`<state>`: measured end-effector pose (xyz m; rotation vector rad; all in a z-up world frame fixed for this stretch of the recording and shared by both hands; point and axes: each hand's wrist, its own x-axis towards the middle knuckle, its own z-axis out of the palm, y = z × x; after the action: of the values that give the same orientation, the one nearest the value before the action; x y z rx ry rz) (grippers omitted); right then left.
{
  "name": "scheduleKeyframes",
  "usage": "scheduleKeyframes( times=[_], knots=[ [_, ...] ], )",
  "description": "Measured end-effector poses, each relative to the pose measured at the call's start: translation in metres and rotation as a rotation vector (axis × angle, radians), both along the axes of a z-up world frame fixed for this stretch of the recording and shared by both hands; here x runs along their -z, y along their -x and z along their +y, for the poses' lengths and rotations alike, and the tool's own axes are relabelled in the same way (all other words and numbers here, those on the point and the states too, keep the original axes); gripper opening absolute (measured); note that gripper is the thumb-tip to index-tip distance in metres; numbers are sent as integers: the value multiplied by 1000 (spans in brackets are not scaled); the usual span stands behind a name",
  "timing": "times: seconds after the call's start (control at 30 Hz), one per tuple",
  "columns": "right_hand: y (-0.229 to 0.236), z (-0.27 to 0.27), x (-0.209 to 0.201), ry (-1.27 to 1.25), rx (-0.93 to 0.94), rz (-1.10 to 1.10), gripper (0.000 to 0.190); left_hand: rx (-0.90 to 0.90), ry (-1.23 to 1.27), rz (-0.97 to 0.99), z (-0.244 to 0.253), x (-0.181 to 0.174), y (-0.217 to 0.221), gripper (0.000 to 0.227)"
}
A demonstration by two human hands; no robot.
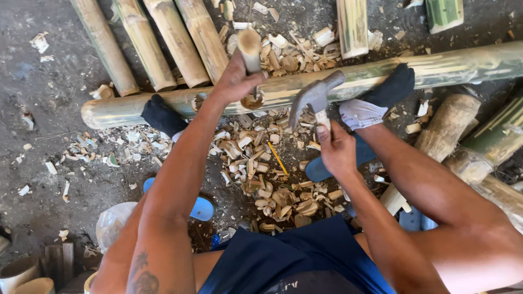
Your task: The person sits on the ground and uses a hammer and chisel to hollow out the inside of bamboo segments. They repeatedly strike the chisel, clear debris, and inspect the hollowed ends.
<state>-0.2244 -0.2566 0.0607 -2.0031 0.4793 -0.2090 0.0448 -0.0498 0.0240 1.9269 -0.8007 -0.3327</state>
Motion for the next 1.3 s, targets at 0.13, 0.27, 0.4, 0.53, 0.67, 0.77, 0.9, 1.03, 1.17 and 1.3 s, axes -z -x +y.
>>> scheduleKeyframes(
  times=[0.13, 0.27, 0.4, 0.53, 0.67, 0.77, 0.9, 1.03, 1.17, 1.3],
  knots=[
    [8, -3, -1, -47, -15, -34, 46, 162, -438, -215, -8, -26, 27, 85],
    [10, 2, 2, -55, -43, -119, 46, 178, -508, -198, -5, -48, 41, 91],
    [-22, 24, 8, -201, -87, -316, 48, 183, -490, -225, -7, -65, 39, 83],
    [-39, 21, 3, 241, -232, -75, 42, 208, -420, -206, -4, -70, 45, 98],
    [-46, 22, -6, -166, -147, -443, 43, 181, -557, -143, 3, -55, 34, 79],
    [-54, 46, -9, -190, -185, -541, 38, 169, -571, -145, 21, -35, 29, 80],
    [-60, 57, -22, 117, -331, 101, 43, 152, -563, -405, 42, -16, 26, 77],
    [-54, 58, -18, -47, -236, -391, 46, 85, -491, -306, 56, 7, 26, 68],
    [-67, 63, -8, 151, -395, 181, 47, 71, -511, -390, 45, -7, 35, 73],
    [-61, 54, 2, 29, -338, 143, 48, -81, -3, -25, -14, -1, 92, 63]
  ],
)
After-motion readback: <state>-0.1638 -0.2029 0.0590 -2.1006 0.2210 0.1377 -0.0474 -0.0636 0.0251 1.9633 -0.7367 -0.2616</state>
